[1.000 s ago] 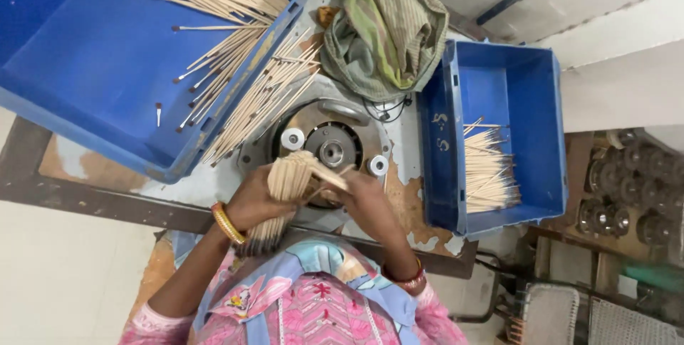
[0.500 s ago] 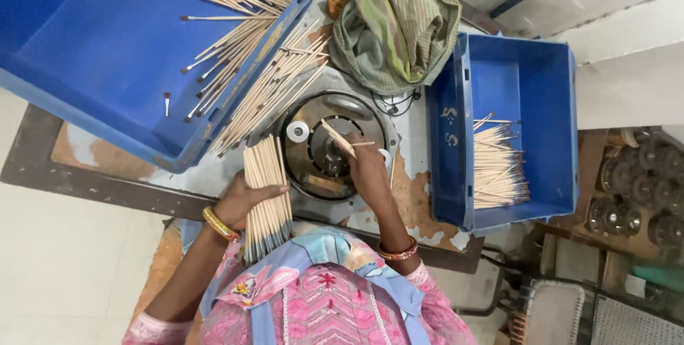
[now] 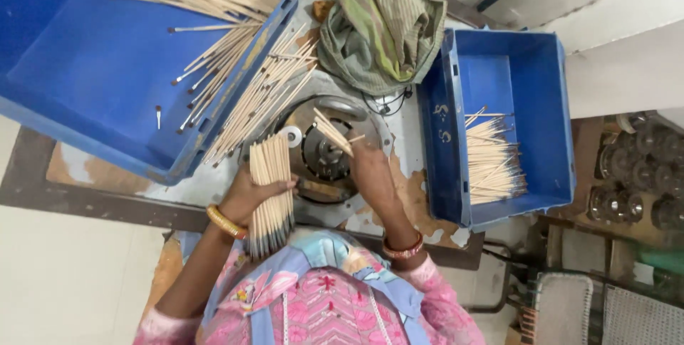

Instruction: The person is processing wooden sticks, likely matchsticks, using a small machine with a rotating component. They repeatedly pick up bundles of sticks from a blue bin, feed them into the machine, and then place the processed sticks back into the bin.

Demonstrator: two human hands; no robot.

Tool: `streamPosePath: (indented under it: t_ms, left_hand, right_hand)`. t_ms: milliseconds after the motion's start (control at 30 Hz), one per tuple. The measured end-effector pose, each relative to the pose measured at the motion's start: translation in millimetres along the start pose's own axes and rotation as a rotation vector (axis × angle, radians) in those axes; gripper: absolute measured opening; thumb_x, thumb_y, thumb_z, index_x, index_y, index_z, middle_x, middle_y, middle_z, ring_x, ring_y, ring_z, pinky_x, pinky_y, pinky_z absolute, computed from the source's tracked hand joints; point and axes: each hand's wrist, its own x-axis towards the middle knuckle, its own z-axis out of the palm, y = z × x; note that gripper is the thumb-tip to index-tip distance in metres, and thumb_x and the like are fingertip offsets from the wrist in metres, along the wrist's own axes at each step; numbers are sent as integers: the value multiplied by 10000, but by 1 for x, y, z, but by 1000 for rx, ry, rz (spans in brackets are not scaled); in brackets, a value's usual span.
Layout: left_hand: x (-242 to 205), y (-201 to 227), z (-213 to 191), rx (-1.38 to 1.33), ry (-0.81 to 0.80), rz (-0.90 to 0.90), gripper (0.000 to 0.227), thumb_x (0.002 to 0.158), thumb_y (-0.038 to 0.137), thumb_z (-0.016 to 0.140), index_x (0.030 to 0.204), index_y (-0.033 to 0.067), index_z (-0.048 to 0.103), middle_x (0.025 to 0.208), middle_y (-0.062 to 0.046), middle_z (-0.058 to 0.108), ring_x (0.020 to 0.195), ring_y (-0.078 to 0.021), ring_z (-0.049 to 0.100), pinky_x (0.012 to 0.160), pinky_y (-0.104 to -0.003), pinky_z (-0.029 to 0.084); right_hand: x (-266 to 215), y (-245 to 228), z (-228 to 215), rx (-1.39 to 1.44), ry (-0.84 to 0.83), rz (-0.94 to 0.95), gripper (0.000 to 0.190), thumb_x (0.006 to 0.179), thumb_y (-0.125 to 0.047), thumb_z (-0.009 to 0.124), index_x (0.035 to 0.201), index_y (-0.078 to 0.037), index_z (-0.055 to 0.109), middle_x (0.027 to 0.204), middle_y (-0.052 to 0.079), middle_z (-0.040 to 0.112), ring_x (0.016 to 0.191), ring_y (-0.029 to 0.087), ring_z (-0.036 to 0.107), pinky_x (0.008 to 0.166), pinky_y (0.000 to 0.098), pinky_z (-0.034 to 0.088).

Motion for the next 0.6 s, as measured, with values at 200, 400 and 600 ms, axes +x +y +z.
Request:
streamPosePath:
  t_ms: [200, 400, 600]
  left_hand:
    - [-26, -31, -19, -286, 108, -233, 339, 828, 13, 803, 1114, -79, 647, 872, -125, 725, 711, -248, 709, 615, -390, 607]
    - [-21, 0, -1, -151, 13, -107, 360, 778, 27, 829, 1098, -17, 672, 950, -162, 746, 800, -219, 771, 684, -353, 643]
    - [1, 21, 6, 187, -344, 355, 467, 784, 56, 829, 1212, -37, 664, 1098, -129, 748, 958, -181, 710, 834, -333, 584]
  right_hand:
    - [5, -11, 23, 53, -20, -48, 387, 873, 11, 634, 1259, 29, 636, 882, 274, 666, 816, 477, 653, 693, 546, 498]
    - [-7, -40, 0, 607, -97, 56, 247, 894, 19, 581, 1111, -33, 686, 989, 212, 714, 914, 389, 738, 764, 446, 607]
    - [-14, -43, -47, 284, -227, -116, 227, 875, -25, 652, 1088, -53, 726, 897, 189, 752, 826, 358, 741, 696, 437, 564]
